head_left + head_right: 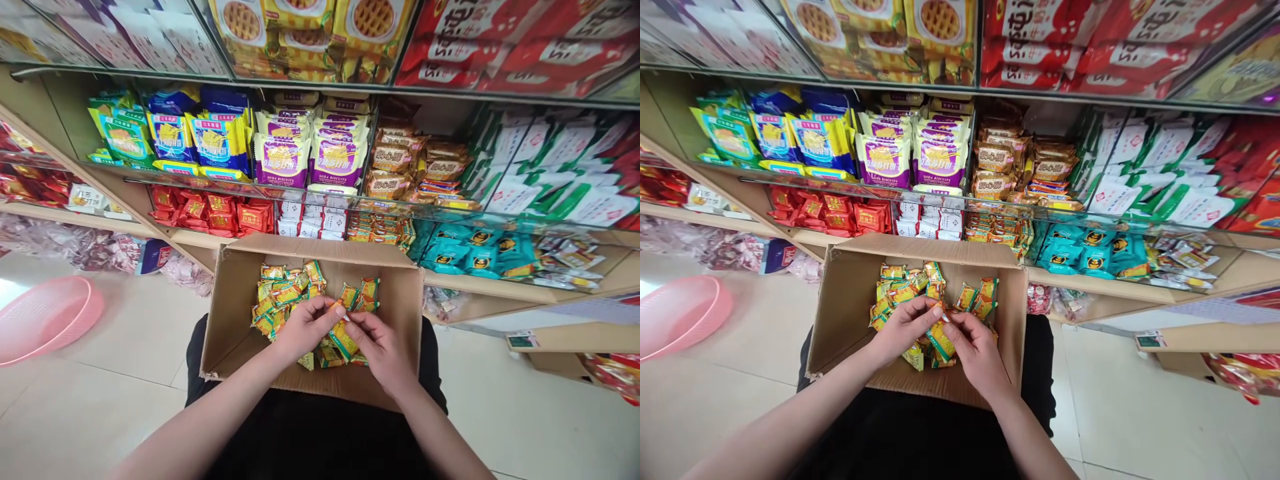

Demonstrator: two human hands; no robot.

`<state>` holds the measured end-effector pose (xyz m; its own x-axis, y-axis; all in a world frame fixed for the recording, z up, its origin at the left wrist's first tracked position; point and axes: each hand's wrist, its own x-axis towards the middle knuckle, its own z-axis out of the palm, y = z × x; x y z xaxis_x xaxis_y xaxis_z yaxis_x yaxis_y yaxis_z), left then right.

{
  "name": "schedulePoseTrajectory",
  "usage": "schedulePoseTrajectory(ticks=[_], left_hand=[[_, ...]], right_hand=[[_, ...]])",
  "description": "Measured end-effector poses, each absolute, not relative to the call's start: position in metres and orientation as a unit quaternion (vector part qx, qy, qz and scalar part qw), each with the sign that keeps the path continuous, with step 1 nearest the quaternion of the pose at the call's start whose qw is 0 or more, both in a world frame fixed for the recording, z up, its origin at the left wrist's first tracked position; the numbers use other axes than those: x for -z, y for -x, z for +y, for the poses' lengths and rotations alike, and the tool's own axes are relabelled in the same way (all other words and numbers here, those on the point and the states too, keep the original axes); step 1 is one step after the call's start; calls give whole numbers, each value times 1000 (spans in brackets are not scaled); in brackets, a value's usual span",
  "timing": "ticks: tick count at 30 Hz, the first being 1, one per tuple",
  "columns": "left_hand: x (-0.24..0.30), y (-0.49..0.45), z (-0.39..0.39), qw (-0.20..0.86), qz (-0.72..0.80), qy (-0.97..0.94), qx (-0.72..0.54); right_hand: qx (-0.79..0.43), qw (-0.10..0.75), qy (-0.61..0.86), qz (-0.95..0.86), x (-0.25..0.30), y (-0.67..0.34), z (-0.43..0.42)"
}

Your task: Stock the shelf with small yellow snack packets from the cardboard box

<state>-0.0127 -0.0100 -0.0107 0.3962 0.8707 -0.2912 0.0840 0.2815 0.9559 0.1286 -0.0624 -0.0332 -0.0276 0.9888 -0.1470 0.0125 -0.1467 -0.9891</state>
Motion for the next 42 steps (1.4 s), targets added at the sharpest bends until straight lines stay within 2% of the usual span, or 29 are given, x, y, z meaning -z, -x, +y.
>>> schedulePoseTrajectory(ticks=[8,13,16,18,22,24,27,29,32,37,42], left_hand=[[13,15,-12,627,475,-499,-363],[14,14,-15,639,469,-501,-347],[7,16,-9,618,437,-571,-316],[-2,23,4,518,421,-670,-325],[-24,43,51,200,402,-831,-327],[-30,49,77,127,437,-850,-265],[-32,51,106,71,540,-831,-110],[-30,49,116,60,577,-815,-20],[-26,46,118,82,581,-809,41],[-16,46,108,97,571,-814,33],[-13,44,97,108,567,-817,10]], right_hand=[[-668,428,479,-375,31,-132,-75],[-643,437,501,-380,28,-138,-75],[-605,433,536,-398,18,-148,-75],[-556,473,564,-387,10,-162,-72],[-402,640,592,-281,2,-209,-56],[-355,673,605,-234,6,-233,-45],[-363,657,631,-195,24,-258,-32],[-386,638,639,-188,39,-264,-29],[-419,608,643,-202,61,-262,-29],[-358,597,684,-220,84,-256,-31],[-259,556,705,-357,92,-262,-28]])
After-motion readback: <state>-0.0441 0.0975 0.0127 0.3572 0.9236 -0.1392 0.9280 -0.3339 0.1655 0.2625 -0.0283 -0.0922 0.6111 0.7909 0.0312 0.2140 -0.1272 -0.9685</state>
